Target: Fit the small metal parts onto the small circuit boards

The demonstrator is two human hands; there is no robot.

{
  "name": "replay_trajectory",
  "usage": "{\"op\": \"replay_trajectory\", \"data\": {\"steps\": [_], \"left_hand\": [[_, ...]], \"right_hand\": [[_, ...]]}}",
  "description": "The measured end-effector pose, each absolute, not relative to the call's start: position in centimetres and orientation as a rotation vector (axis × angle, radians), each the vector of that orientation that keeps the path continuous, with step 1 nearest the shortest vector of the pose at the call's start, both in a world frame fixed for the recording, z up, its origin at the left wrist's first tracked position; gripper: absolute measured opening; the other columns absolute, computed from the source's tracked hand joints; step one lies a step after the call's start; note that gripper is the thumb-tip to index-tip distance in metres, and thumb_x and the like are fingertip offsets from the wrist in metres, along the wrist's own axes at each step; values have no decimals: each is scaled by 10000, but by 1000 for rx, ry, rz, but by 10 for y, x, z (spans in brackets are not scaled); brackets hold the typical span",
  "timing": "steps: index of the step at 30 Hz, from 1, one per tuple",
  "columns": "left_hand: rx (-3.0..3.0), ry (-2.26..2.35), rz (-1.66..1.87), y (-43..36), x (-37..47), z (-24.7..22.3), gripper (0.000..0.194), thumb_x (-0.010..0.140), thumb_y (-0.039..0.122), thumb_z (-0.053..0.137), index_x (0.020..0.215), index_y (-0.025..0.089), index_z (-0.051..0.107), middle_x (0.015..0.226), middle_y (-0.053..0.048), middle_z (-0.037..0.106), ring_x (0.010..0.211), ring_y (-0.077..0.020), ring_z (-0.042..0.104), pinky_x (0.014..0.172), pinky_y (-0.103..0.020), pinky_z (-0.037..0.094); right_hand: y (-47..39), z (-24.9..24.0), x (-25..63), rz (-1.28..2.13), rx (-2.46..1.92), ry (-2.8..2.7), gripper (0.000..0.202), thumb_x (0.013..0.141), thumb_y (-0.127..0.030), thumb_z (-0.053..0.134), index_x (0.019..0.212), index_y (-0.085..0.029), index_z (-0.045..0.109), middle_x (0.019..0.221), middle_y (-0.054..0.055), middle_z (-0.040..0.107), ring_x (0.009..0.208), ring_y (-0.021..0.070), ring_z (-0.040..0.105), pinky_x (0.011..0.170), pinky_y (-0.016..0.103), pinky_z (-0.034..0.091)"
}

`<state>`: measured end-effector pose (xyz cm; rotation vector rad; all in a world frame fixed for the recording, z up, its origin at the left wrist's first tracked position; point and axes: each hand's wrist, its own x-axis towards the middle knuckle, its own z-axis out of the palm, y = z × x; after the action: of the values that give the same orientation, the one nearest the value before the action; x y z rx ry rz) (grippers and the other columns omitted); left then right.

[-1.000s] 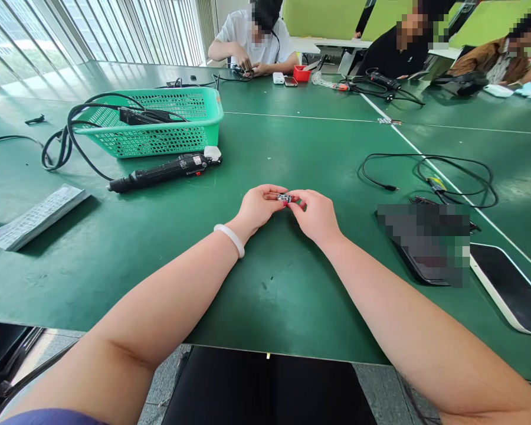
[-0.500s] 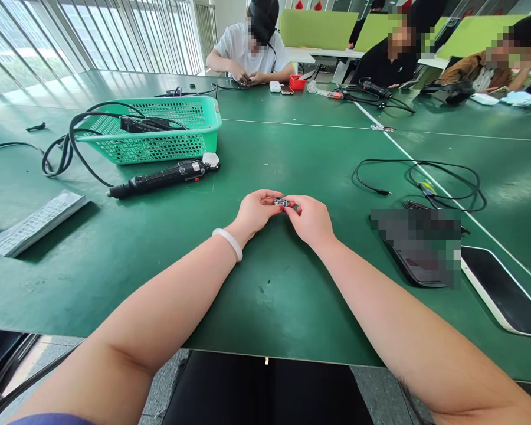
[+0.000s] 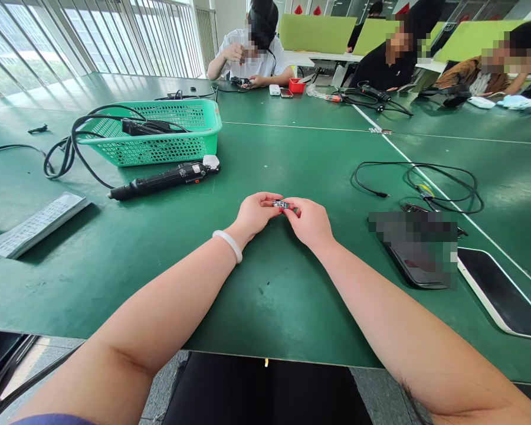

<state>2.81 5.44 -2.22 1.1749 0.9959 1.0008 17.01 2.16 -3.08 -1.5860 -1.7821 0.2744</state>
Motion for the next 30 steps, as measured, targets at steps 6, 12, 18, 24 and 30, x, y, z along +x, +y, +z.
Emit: {"op": "replay_trajectory", "data": {"steps": [6,12,18,24,30], "left_hand": [[1126,977,979,53,27,-18,316,641,60,709,952,93,666,815,-63,701,723,-109,633,868,-339,495],[1067,928,948,50,24,-14,341,638,87,727,974,92,670,867,-74,708,756,-111,638,894,-338,487],[988,915,930,46,25,-12,257,734,217,683,969,113,682,947,-86,703,822,-117,642,911,-329,483],[896,941,950,40,25,-13,246,749,125,646,991,81,654,934,-105,700,826,-130,661,909,-318,501],[820,1008,916,29,6,0,228,740,74,632,966,75,669,959,-114,694,844,-129,659,939,-285,502]], "right_hand": [[20,-31,170,301,-1581,-1774,239,823,-256,516,989,-232,685,849,26,701,705,168,602,656,307,448],[16,-27,168,293,-1561,-1758,226,830,-279,513,963,-231,689,853,24,712,707,171,610,641,301,444],[13,-23,166,249,-1556,-1775,181,818,-285,544,914,-226,685,818,15,697,705,157,599,647,289,434],[12,-22,164,233,-1553,-1816,142,814,-294,574,872,-221,681,771,7,669,698,147,574,628,275,409],[11,-20,172,212,-1312,-1944,164,845,-308,569,940,-218,670,817,12,666,722,134,559,700,268,430]]}}
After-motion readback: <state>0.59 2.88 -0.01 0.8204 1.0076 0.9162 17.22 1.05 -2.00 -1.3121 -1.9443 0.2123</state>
